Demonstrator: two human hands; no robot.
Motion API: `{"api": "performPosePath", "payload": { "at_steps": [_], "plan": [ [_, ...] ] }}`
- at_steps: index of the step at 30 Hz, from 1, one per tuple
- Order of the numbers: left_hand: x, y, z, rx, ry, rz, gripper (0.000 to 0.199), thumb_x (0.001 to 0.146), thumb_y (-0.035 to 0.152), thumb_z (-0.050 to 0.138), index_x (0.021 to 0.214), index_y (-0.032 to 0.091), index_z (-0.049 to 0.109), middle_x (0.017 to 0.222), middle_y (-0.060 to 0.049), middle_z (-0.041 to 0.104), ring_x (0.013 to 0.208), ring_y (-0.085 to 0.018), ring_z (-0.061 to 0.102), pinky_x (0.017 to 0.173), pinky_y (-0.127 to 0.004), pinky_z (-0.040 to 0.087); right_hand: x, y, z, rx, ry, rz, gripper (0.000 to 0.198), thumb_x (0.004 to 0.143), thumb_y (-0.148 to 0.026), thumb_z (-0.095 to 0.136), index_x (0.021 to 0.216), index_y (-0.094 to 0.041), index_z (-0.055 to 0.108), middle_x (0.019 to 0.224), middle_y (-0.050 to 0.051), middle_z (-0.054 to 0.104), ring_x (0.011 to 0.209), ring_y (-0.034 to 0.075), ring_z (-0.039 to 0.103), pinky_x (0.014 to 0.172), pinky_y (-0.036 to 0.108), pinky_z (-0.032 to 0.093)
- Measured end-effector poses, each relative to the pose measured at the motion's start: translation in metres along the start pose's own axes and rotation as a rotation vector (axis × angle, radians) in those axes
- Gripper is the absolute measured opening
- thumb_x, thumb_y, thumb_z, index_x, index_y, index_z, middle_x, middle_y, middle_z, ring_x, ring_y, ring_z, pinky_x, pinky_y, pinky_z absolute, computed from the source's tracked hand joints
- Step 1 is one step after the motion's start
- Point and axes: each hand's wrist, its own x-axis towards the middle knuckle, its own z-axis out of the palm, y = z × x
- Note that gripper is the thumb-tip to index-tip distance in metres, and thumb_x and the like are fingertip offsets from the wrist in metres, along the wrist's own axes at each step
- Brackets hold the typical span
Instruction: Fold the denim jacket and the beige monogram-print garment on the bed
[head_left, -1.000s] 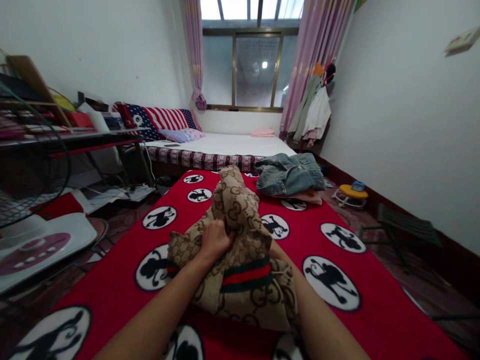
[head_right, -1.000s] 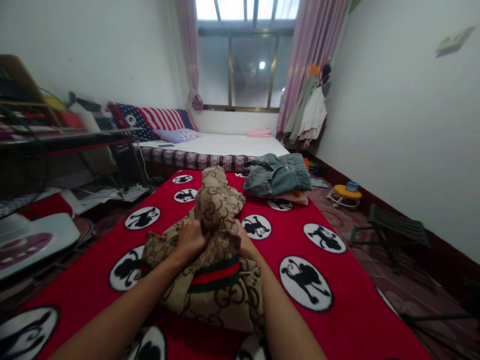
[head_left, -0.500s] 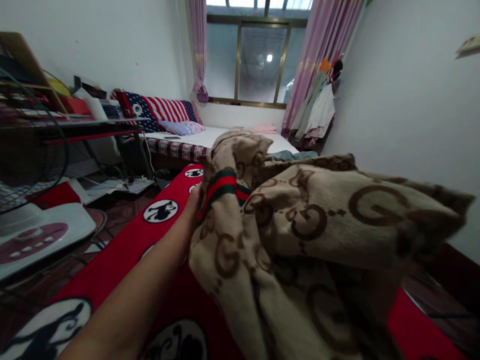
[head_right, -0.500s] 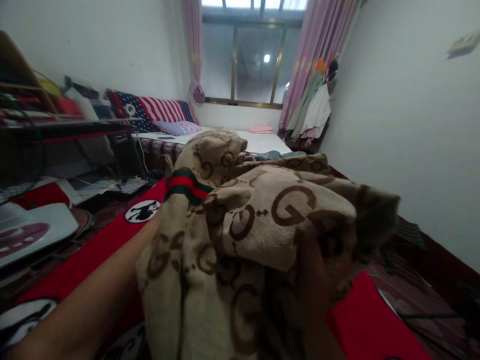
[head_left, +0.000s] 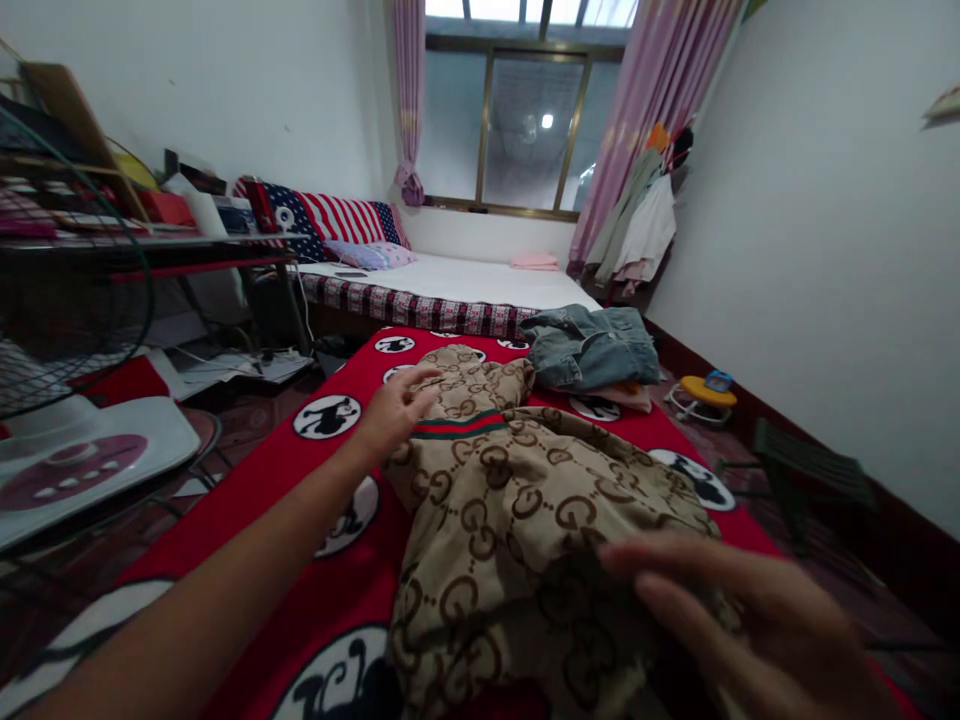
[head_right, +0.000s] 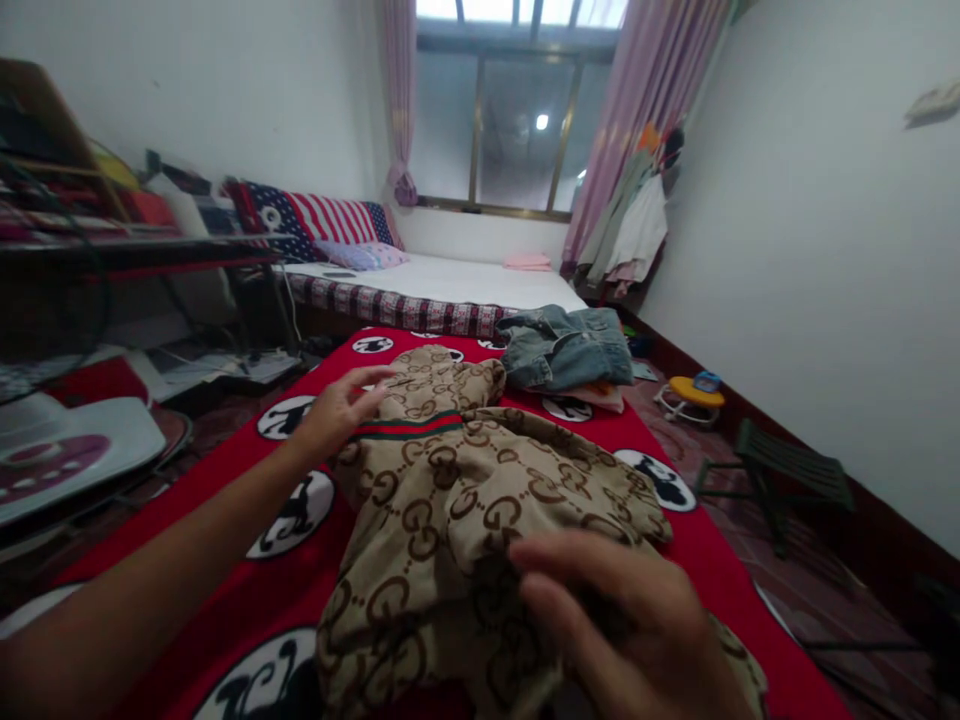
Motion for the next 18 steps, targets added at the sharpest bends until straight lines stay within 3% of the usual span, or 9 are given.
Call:
{"api": "performPosePath", "payload": {
  "at_steps": [2,3,4,7,10,18],
  "plan": [
    [-0.015,0.018,0.037,0.126,-0.202,0.188,0.044,0.088,0.043,0.053,0.124,0.019,0.061,0.135,-0.01,0.055,0.126,-0.026,0.048,0.11,-0.044,0.036,0.044,0.013,0.012,-0.083,0.155,-0.108,0.036,0.082,-0.049,0.061,0.112,-0.03,0.07,0.115,0.007,0.069,0.106,0.029,0.064,0.095,0.044,0.05],
    [-0.024,0.022,0.054,0.209,-0.292,0.242,0.047,0.088,0.046,0.055,0.129,0.022,0.059,0.141,-0.009,0.051,0.13,-0.027,0.044,0.113,-0.045,0.032,0.061,0.026,0.025,-0.145,0.155,-0.156,0.046,0.079,-0.051,0.064,0.119,-0.027,0.066,0.127,0.008,0.064,0.117,0.031,0.058,0.103,0.047,0.044],
    [-0.033,0.021,0.069,0.291,-0.347,0.263,0.049,0.088,0.048,0.057,0.13,0.025,0.058,0.145,-0.008,0.047,0.133,-0.028,0.041,0.114,-0.047,0.03,0.075,0.042,0.04,-0.203,0.095,-0.15,0.055,0.076,-0.052,0.067,0.124,-0.025,0.063,0.135,0.01,0.058,0.124,0.033,0.052,0.106,0.05,0.04],
    [-0.051,0.006,0.098,0.425,-0.356,0.236,0.048,0.088,0.048,0.057,0.132,0.028,0.057,0.152,-0.006,0.038,0.137,-0.03,0.035,0.114,-0.052,0.027,0.087,0.089,0.089,-0.257,-0.084,-0.013,0.046,0.086,-0.046,0.056,0.123,-0.02,0.063,0.126,0.012,0.064,0.118,0.032,0.057,0.103,0.052,0.042],
    [-0.055,-0.009,0.104,0.418,-0.327,0.229,0.046,0.089,0.049,0.054,0.131,0.029,0.057,0.151,-0.004,0.039,0.137,-0.028,0.036,0.114,-0.051,0.028,0.077,0.112,0.114,-0.244,-0.058,0.002,0.044,0.091,-0.046,0.049,0.125,-0.021,0.06,0.125,0.009,0.065,0.118,0.029,0.057,0.103,0.049,0.04],
    [-0.049,-0.01,0.101,0.355,-0.297,0.252,0.043,0.088,0.047,0.058,0.126,0.028,0.061,0.148,-0.003,0.043,0.134,-0.026,0.04,0.113,-0.046,0.031,0.075,0.109,0.106,-0.12,0.015,0.056,0.041,0.091,-0.053,0.046,0.116,-0.026,0.065,0.118,0.006,0.068,0.112,0.026,0.06,0.097,0.042,0.044]
  ]
}}
